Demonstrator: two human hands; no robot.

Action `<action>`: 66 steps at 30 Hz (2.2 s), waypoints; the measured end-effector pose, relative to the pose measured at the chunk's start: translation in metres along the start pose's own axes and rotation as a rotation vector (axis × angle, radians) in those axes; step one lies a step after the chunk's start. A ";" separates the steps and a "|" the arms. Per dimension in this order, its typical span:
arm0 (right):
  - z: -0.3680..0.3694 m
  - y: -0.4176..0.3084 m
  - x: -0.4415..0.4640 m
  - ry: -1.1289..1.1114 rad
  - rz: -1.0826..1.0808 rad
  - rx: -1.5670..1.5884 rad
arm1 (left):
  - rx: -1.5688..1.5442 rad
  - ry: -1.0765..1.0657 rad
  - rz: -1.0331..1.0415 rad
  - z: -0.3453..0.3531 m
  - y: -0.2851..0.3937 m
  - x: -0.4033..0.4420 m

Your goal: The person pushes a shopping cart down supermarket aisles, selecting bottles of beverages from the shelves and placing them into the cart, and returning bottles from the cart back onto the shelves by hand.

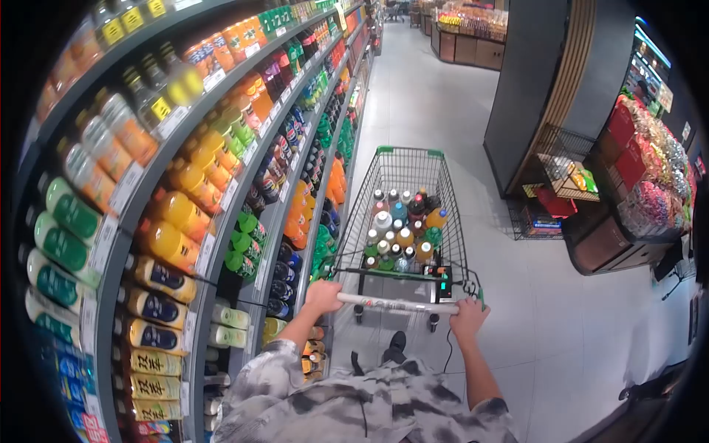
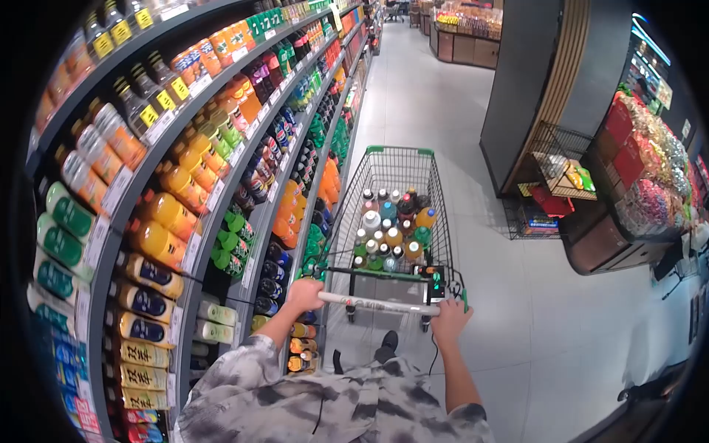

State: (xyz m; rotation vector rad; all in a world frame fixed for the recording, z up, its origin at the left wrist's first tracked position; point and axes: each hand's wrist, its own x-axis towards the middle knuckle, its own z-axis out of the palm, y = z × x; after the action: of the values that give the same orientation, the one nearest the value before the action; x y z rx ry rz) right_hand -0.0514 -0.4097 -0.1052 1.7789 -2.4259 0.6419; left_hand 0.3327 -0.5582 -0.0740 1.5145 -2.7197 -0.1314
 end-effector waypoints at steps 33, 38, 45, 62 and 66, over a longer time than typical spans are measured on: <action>0.161 0.088 0.530 -0.286 0.011 0.260 | -0.092 -0.403 -0.136 -0.005 -0.108 0.541; 0.128 0.101 0.651 -0.757 0.093 0.511 | -0.129 -0.433 -0.189 -0.002 -0.119 0.606; 0.227 0.068 0.941 -0.664 0.042 0.768 | -0.102 -0.363 -0.173 0.008 -0.147 0.686; 0.699 0.033 1.318 -0.698 0.026 -0.053 | -0.238 -0.275 -0.111 -0.006 -0.217 0.887; 0.682 0.051 1.342 -0.563 0.030 0.127 | -0.228 -0.244 -0.102 -0.004 -0.226 0.912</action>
State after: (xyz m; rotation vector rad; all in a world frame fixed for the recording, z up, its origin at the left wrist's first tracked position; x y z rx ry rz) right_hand -0.4120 -1.8518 -0.3484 2.2254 -2.8090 0.3297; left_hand 0.0433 -1.4518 -0.1065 1.6648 -2.6818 -0.6451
